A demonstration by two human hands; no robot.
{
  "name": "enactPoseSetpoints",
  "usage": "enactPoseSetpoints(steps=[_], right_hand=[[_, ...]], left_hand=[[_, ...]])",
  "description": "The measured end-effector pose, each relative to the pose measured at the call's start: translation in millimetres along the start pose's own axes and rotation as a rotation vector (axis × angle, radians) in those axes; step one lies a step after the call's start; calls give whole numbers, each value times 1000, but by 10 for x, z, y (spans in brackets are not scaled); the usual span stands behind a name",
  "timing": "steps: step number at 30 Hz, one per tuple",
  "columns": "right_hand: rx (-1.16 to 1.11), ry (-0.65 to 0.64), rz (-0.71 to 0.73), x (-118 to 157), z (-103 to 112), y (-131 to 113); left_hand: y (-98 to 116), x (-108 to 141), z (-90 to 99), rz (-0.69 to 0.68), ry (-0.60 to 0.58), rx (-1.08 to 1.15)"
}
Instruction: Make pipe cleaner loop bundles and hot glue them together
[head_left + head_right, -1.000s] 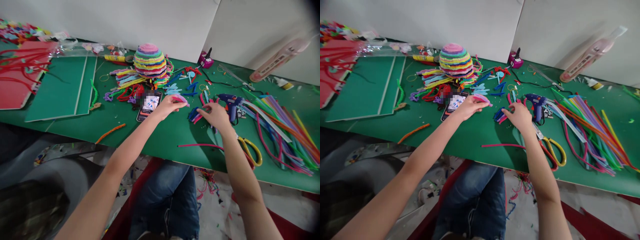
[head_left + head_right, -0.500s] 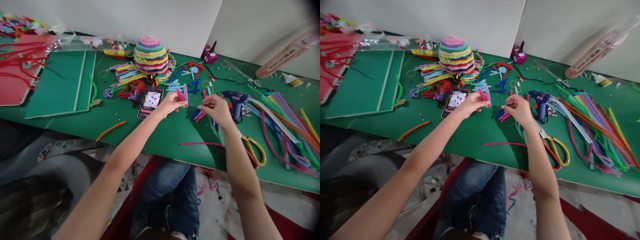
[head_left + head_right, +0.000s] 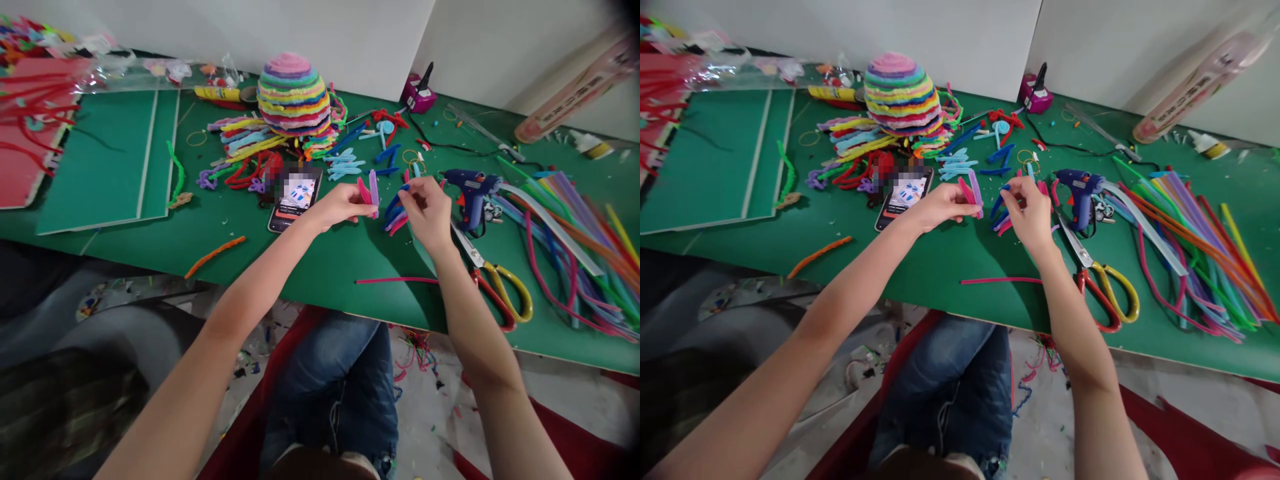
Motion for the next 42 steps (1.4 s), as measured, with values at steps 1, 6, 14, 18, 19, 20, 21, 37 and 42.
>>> enactPoseSetpoints(steps=[1,6,14,18,19,20,21,37,42], right_hand=[[22,2,16,12,-9,-13],[30,-28,16,41,-51,-35],[-17,-29,7,48,-81,-63],[-4,-26,3,53,-95,-78],[-9,-30,5,55,-100,-77],[-14,-33,7,57,-105,-74],[-14,-36,6,59,-109,-68],[-58,-25,29,82,-154,-68],[-44,-43,22,83,-166,-50]], left_hand=[[2,4,-2,6,-5,5],[12,19,-22,27,-49,37],[15,21,-27,51,-68,37],[-2,19,-34,57,-76,38],[-7,17,-35,59,-74,37],[-12,14,-37,61,-74,36],[-17,12,-38,63,-73,37],[-13,17,-56,73,-39,62],[4,22,-60,82,-33,75]])
Point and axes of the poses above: each hand's wrist, its own x-axis away from the middle knuckle, its own z-axis out of the back of the hand, y = z × x, the point moved 2 cm from there along -x, towards the middle knuckle, and after that the axes turned 4 degrees about y, right-handed, at the moved point
